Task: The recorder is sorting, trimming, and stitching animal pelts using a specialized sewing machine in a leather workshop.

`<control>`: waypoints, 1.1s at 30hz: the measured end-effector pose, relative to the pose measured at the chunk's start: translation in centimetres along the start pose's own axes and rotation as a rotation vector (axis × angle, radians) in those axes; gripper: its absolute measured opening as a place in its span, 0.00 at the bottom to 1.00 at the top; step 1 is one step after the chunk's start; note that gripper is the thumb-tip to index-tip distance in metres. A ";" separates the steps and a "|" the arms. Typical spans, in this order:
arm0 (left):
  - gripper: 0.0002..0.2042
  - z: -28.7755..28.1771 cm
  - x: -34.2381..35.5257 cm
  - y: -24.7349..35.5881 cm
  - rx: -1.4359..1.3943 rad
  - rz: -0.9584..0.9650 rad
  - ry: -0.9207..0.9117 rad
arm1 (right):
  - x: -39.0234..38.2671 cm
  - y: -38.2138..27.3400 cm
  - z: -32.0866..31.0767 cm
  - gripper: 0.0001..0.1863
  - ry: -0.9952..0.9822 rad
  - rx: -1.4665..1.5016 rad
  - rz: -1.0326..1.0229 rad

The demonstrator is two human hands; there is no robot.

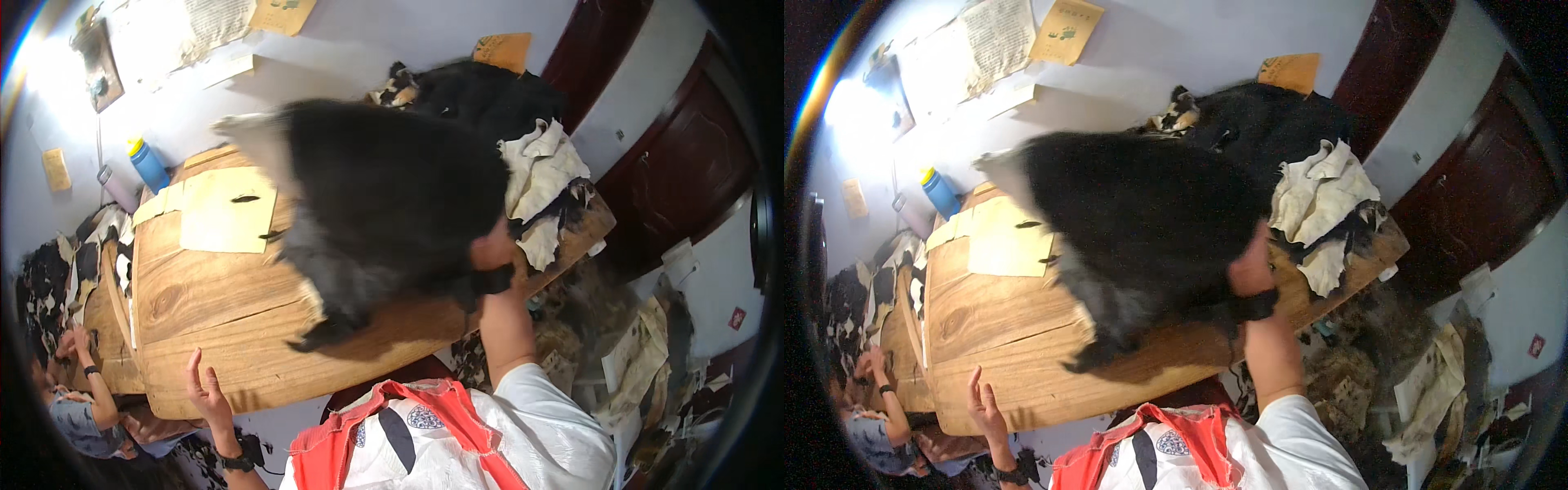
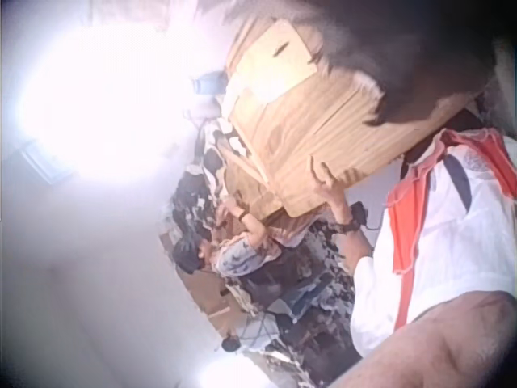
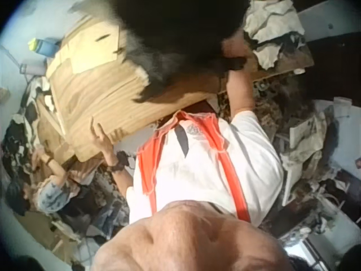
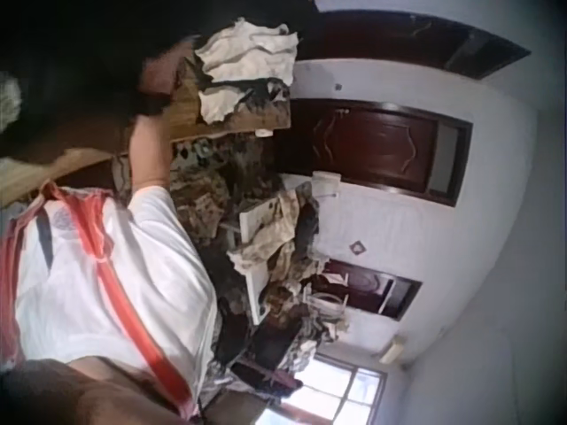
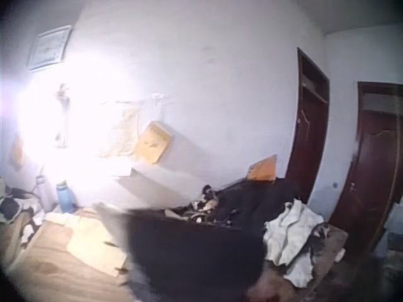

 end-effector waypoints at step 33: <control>0.09 43.4 -6.5 28.7 -0.324 -0.037 -0.839 | 1.8 -55.2 -22.0 0.16 0.466 -0.967 -0.705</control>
Point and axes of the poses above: each hand's wrist, its own x-axis towards the middle knuckle, its own z-axis out of the palm, y = z × x, the point moved 8 cm from there along x, towards the middle knuckle, and after that the axes turned 5 degrees about -z, right-handed, at the moved point
